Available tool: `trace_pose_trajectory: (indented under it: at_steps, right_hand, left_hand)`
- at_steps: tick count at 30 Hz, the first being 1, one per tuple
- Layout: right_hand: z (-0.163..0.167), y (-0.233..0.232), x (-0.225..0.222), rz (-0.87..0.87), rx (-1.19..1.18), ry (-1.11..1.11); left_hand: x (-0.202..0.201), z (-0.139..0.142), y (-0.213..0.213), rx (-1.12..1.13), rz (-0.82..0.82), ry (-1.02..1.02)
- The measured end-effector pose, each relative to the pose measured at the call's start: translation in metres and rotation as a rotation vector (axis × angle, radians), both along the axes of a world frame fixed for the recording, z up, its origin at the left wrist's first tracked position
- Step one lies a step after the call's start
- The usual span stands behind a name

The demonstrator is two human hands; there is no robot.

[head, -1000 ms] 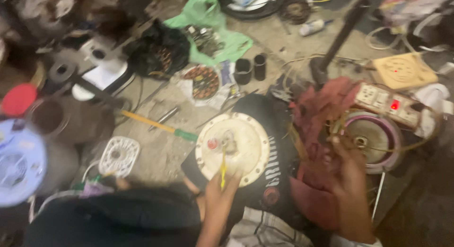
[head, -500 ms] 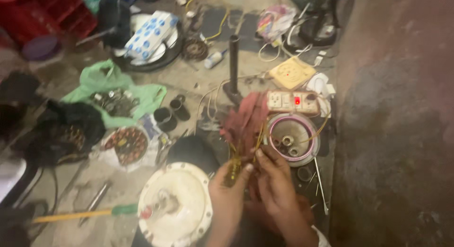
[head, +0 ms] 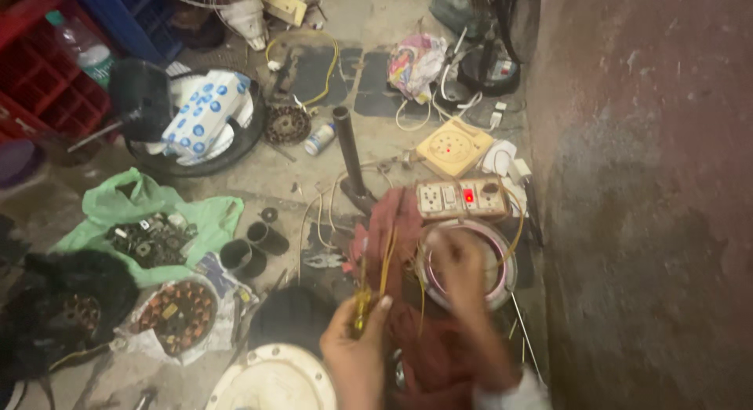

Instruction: The person sits on the floor of a cluttered repair workshop winding copper wire and connecting it to an electric motor. They use a screwdriver to work on a motor end cover, then strip and twist wire leads by hand and attach them to the motor's terminals.

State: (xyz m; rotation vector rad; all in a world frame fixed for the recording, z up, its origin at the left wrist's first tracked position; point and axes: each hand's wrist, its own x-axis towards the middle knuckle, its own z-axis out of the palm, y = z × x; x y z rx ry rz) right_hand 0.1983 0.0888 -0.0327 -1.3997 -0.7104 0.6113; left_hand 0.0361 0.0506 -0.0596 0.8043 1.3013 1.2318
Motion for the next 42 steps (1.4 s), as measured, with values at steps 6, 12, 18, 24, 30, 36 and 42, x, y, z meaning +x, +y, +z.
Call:
trace_pose_trajectory:
  at_steps: [6,12,18,24,30,36,42]
  right_hand:
    - [0.046,0.091,0.123,0.242,-0.563,-1.271]
    - [0.069,0.112,0.117,0.651,-0.811,-1.577]
    - [0.075,0.110,0.112,0.745,-0.812,-1.670]
    - [0.078,0.110,0.117,0.866,-0.796,-1.679]
    - [0.072,0.116,0.133,0.809,-0.924,-1.664]
    - [0.037,0.093,0.095,0.447,-0.627,-1.630]
    - [-0.024,-0.007,-0.045,0.392,-0.066,-0.487]
  left_hand:
    - [-0.022,-0.032,0.016,0.062,0.051,0.068]
    - [-0.019,-0.044,0.018,0.080,0.133,-0.022]
    - [-0.026,-0.023,0.013,0.065,0.132,-0.078]
    - [-0.028,-0.005,0.016,-0.020,0.157,-0.288]
    - [-0.027,0.020,0.015,0.095,0.107,-0.198]
    - [-0.032,0.056,0.024,0.092,0.015,0.253]
    - [-0.049,0.076,0.037,0.250,0.078,0.289]
